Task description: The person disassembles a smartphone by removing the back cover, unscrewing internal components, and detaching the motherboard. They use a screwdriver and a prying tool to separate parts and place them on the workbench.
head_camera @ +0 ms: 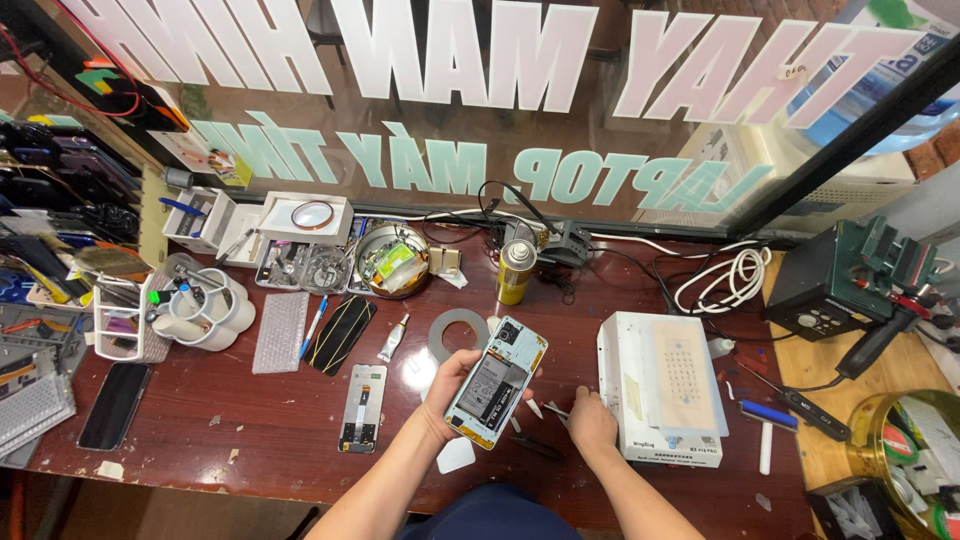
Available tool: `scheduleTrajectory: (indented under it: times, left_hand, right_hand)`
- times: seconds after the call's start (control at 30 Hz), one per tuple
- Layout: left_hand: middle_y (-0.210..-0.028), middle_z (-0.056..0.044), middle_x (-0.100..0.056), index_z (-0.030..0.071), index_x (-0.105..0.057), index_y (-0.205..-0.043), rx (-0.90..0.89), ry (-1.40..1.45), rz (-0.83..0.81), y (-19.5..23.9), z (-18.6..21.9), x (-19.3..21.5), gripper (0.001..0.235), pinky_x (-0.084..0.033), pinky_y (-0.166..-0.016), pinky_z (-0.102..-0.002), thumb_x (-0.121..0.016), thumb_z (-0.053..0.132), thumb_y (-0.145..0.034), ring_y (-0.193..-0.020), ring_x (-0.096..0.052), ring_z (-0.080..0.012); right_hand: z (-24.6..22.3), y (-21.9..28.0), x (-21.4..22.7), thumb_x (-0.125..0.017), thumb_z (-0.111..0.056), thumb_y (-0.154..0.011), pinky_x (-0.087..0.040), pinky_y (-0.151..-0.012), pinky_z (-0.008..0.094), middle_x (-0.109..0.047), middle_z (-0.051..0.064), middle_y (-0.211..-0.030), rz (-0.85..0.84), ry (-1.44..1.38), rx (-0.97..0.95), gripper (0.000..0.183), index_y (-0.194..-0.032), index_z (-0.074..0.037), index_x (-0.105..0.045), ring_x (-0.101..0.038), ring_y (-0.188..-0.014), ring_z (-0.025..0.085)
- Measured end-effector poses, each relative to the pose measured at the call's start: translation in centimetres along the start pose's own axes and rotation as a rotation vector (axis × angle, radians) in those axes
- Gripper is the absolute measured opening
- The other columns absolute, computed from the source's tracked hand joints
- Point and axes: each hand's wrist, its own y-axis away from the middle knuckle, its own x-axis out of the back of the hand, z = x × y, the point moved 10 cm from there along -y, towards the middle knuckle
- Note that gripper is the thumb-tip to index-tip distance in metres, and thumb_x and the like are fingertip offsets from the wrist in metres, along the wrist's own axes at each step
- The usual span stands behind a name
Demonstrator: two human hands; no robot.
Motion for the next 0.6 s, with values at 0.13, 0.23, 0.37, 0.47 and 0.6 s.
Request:
scheduleTrajectory:
  times: [0.13,0.23,0.37,0.47,0.6]
  left_hand:
    - [-0.143,-0.028,-0.057,-0.004,-0.046,-0.151,0.008,0.000,-0.001,0.0,0.2,0.2,0.069,-0.065,-0.080,-0.046,-0.045,0.040,-0.099,-0.116,-0.067,-0.0428]
    - [-0.143,-0.028,-0.057,-0.004,-0.046,-0.151,0.029,0.019,0.000,0.1,0.2,0.3,0.068,-0.065,-0.081,-0.046,-0.045,0.039,-0.098,-0.116,-0.067,-0.0420]
    - [-0.144,-0.029,-0.056,-0.006,-0.044,-0.152,0.045,0.020,-0.005,0.2,0.3,0.4,0.069,-0.065,-0.084,-0.047,-0.045,0.039,-0.099,-0.116,-0.067,-0.0413]
    - [-0.145,-0.030,-0.055,-0.006,-0.043,-0.153,0.050,0.041,-0.037,0.2,0.4,0.3,0.070,-0.064,-0.084,-0.047,-0.044,0.039,-0.100,-0.116,-0.067,-0.0425]
    - [-0.144,-0.030,-0.055,-0.005,-0.044,-0.153,0.097,0.064,-0.021,0.1,0.1,0.8,0.071,-0.064,-0.083,-0.048,-0.042,0.041,-0.098,-0.116,-0.067,-0.0420]
  right_hand:
    - [-1.1,1.4,-0.1,-0.059,-0.014,-0.093,-0.056,-0.089,0.048,-0.066,0.013,-0.118,-0.041,0.046,0.031,0.022,-0.114,-0.012,-0.064,-0.068,-0.108,0.033]
    - [-1.8,2.2,-0.1,-0.061,-0.009,-0.088,-0.057,-0.087,0.048,-0.065,0.011,-0.113,0.028,0.093,0.116,0.023,-0.110,-0.013,-0.064,-0.066,-0.106,0.032]
    - [-1.1,1.9,-0.8,-0.060,-0.004,-0.087,-0.058,-0.086,0.048,-0.065,0.012,-0.111,0.052,0.097,0.113,0.020,-0.106,-0.011,-0.063,-0.067,-0.104,0.033]
    - [-0.6,1.7,-0.4,-0.060,-0.005,-0.090,-0.057,-0.086,0.050,-0.066,0.015,-0.111,0.035,0.052,0.060,0.017,-0.107,-0.010,-0.061,-0.067,-0.104,0.035]
    - [-1.9,2.3,3.1,-0.063,-0.009,-0.093,-0.056,-0.085,0.051,-0.071,0.019,-0.106,0.084,-0.162,0.023,0.019,-0.111,-0.006,-0.059,-0.069,-0.098,0.039]
